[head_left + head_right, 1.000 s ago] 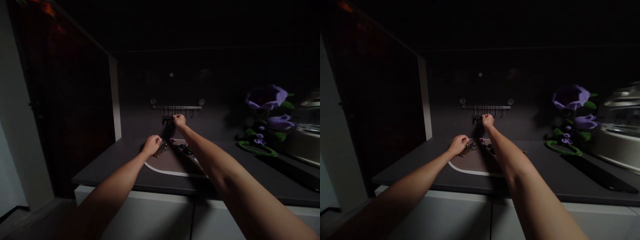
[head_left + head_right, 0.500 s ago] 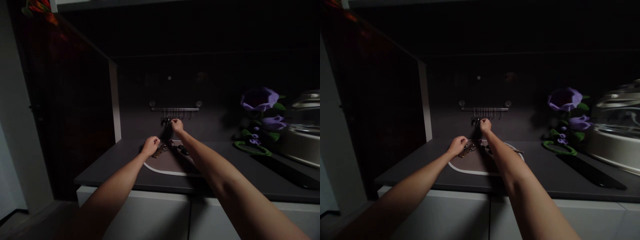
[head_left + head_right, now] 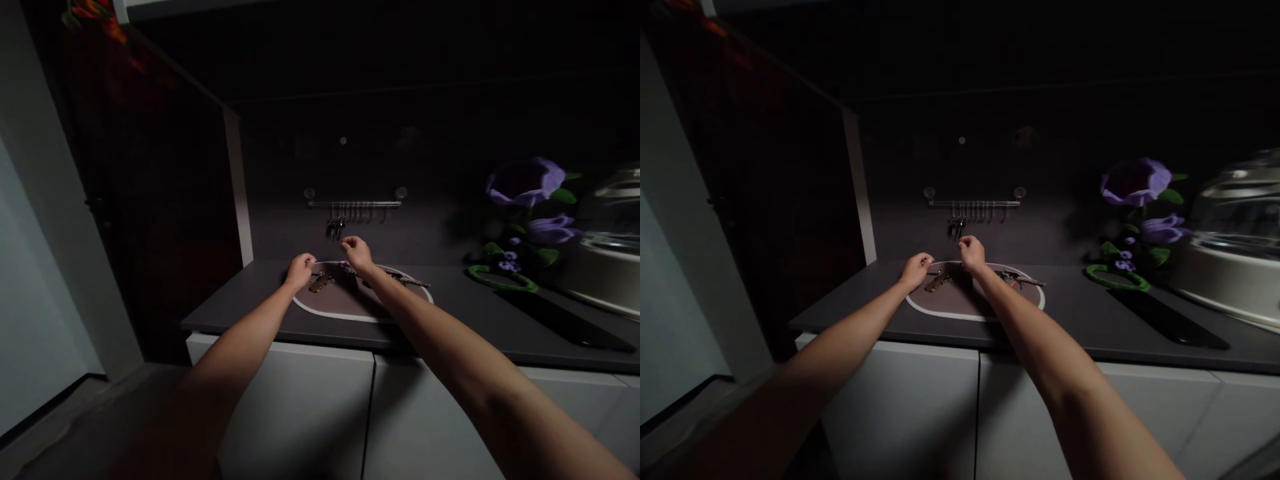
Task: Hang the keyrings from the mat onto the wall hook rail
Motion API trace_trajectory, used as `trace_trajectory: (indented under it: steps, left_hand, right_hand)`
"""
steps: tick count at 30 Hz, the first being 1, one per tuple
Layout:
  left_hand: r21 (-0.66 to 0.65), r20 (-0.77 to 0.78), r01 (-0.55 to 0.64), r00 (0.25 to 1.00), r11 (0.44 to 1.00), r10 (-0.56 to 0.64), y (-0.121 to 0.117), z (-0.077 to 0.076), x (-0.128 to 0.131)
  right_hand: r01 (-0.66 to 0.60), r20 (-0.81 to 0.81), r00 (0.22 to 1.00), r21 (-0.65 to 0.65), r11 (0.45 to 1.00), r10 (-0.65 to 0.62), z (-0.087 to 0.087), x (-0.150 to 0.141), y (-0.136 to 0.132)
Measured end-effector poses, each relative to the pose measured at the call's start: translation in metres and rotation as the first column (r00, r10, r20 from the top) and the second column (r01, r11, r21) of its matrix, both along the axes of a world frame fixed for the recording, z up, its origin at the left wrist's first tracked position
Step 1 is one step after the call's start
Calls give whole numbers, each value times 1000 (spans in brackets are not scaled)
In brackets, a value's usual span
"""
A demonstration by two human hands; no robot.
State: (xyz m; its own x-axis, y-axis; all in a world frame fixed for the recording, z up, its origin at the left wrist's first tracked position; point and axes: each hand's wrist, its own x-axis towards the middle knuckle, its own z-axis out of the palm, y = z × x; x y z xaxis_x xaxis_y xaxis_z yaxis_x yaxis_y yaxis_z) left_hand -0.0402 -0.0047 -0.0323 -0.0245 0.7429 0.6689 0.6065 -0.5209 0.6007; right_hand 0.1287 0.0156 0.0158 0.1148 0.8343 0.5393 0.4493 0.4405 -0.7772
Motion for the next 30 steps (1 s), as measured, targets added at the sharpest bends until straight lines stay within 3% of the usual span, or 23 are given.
trace_trajectory:
  steps: [8, 16, 22, 30]
  left_hand:
    - [7, -160, -31, 987, 1000, 32, 0, -1, -2]
    - [-33, -342, -75, 938, 997, 59, -1, 0, -1]
    - [-49, -434, -49, 900, 998, 23, 2, 0, -2]
    - [-37, -475, -40, 880, 999, 17, 8, -5, -2]
  right_hand:
    - [-99, 314, 947, 99, 990, 64, -21, 7, -29]
    - [-195, 667, 742, 117, 974, 68, -32, 4, -33]
    - [-155, 749, 662, 94, 984, 33, -36, 5, -23]
    - [-145, 747, 662, 61, 988, 52, -39, 3, -23]
